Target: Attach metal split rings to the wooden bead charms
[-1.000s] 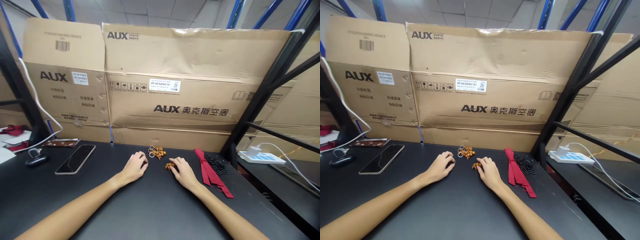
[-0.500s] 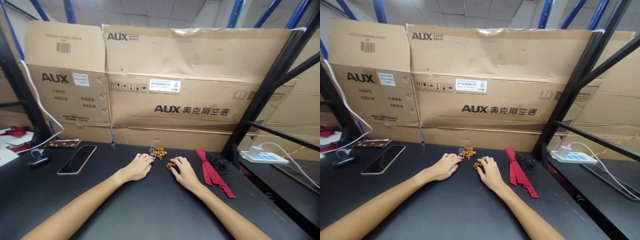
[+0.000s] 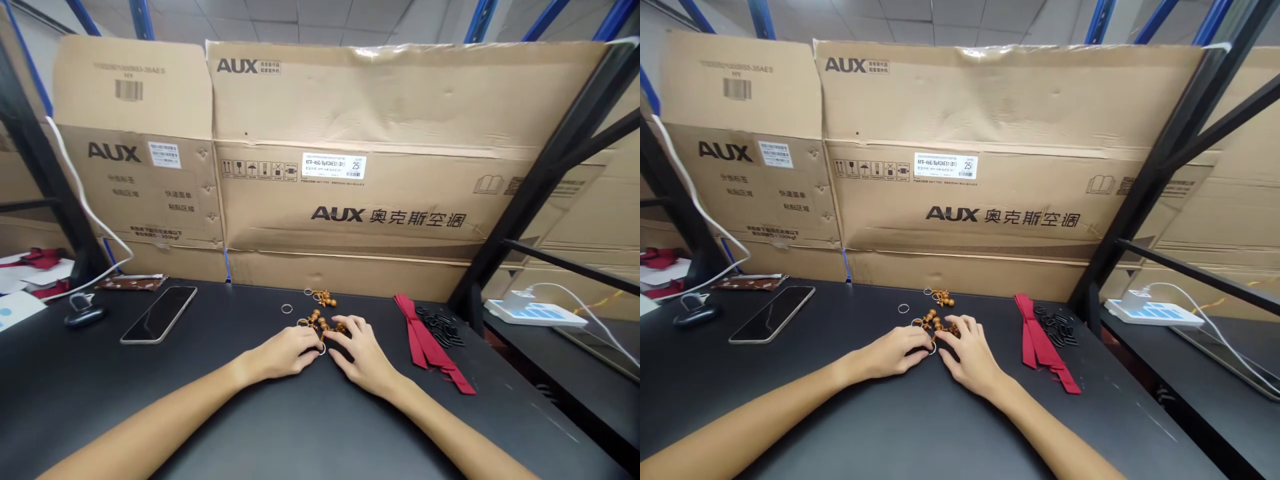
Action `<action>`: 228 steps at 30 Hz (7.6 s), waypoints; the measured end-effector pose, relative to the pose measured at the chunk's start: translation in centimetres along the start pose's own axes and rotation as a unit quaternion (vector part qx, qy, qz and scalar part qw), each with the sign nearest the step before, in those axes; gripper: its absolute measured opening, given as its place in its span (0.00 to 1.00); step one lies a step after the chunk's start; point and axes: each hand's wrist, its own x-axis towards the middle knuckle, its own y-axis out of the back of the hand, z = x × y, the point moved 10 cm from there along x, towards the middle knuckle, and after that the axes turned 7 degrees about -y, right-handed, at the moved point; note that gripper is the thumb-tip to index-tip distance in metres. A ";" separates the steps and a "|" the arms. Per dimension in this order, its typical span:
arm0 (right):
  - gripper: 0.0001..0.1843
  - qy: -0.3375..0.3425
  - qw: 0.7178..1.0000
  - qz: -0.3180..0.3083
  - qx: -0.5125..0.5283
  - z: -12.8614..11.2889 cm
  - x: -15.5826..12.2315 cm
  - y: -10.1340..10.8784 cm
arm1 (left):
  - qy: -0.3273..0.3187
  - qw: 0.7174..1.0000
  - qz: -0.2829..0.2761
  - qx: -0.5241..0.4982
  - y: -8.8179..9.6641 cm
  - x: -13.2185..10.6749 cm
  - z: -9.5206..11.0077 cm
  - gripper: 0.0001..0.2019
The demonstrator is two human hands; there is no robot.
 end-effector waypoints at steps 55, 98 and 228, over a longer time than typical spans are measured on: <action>0.13 -0.094 0.952 -0.061 0.286 1.3 -0.1 -0.6 | 0.018 0.998 0.035 -0.047 0.4 -0.1 0.1 0.08; 0.18 -0.087 0.949 -0.059 0.297 0.5 -0.3 -0.8 | 0.040 0.995 0.076 0.046 0.3 0.2 0.2 0.09; 0.03 -0.002 0.984 -0.069 0.163 -1.2 -0.7 -1.1 | 0.006 0.998 0.024 0.055 0.4 -0.1 1.7 0.05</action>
